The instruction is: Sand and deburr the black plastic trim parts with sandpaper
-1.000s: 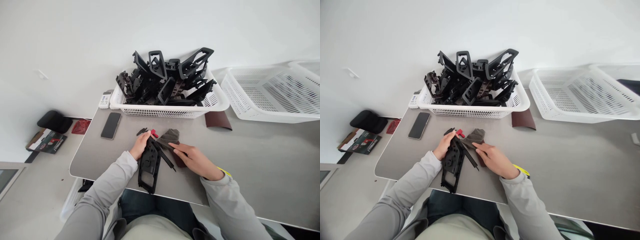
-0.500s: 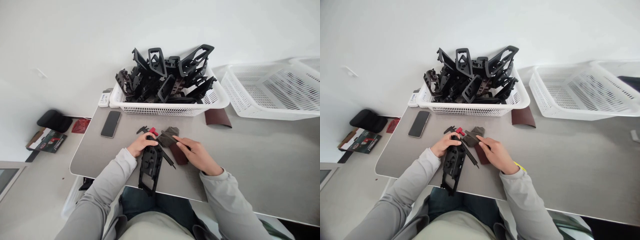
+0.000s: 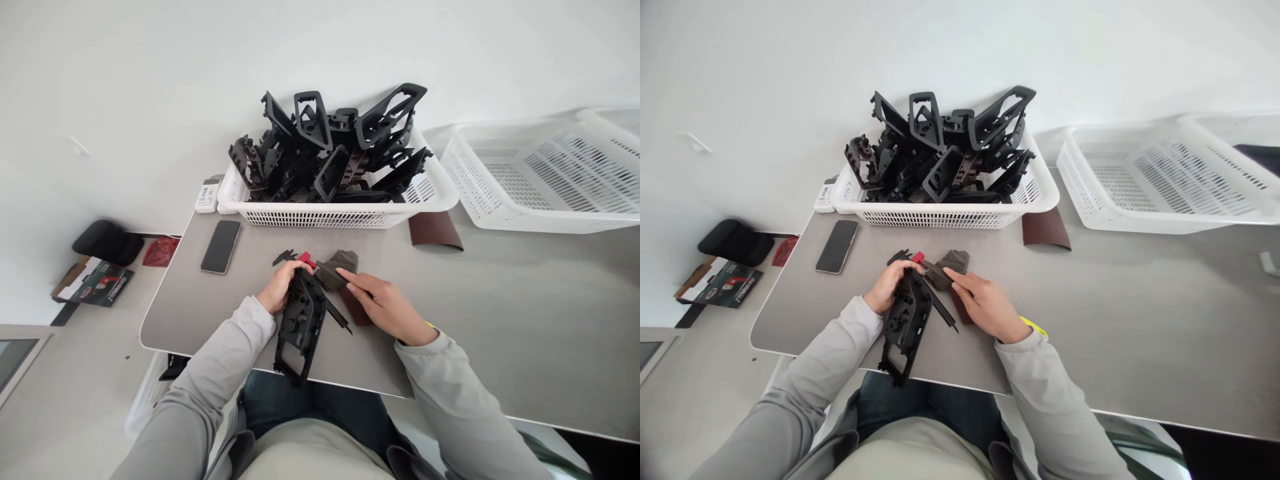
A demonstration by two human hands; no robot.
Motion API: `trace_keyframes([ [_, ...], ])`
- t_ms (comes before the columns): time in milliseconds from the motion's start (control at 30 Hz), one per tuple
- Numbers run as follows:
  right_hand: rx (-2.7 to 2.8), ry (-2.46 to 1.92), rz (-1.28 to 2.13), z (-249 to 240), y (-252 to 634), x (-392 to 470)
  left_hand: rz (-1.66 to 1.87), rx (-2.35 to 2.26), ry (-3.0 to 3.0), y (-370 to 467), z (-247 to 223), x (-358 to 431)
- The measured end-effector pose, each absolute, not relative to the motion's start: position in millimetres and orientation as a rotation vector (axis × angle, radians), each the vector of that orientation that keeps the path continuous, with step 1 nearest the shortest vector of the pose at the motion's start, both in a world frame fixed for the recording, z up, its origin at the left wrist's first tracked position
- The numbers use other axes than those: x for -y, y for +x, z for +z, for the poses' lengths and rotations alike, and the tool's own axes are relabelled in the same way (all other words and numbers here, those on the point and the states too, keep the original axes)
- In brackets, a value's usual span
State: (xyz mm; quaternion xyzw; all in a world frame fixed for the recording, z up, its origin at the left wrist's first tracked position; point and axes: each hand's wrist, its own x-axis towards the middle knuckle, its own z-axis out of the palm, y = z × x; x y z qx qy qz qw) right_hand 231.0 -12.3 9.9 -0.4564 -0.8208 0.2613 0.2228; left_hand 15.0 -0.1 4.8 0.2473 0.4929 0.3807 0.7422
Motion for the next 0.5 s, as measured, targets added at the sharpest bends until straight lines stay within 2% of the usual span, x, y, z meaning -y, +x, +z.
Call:
trace_keyframes([
  [233,2.366,-1.277,0.576,3.9,229.2,12.0,0.910,-1.160,0.764,15.2,-0.7,0.1],
  [500,2.478,-1.249,0.402,2.7,222.4,16.3,0.744,-1.040,0.467,18.1,-4.7,-1.4],
])
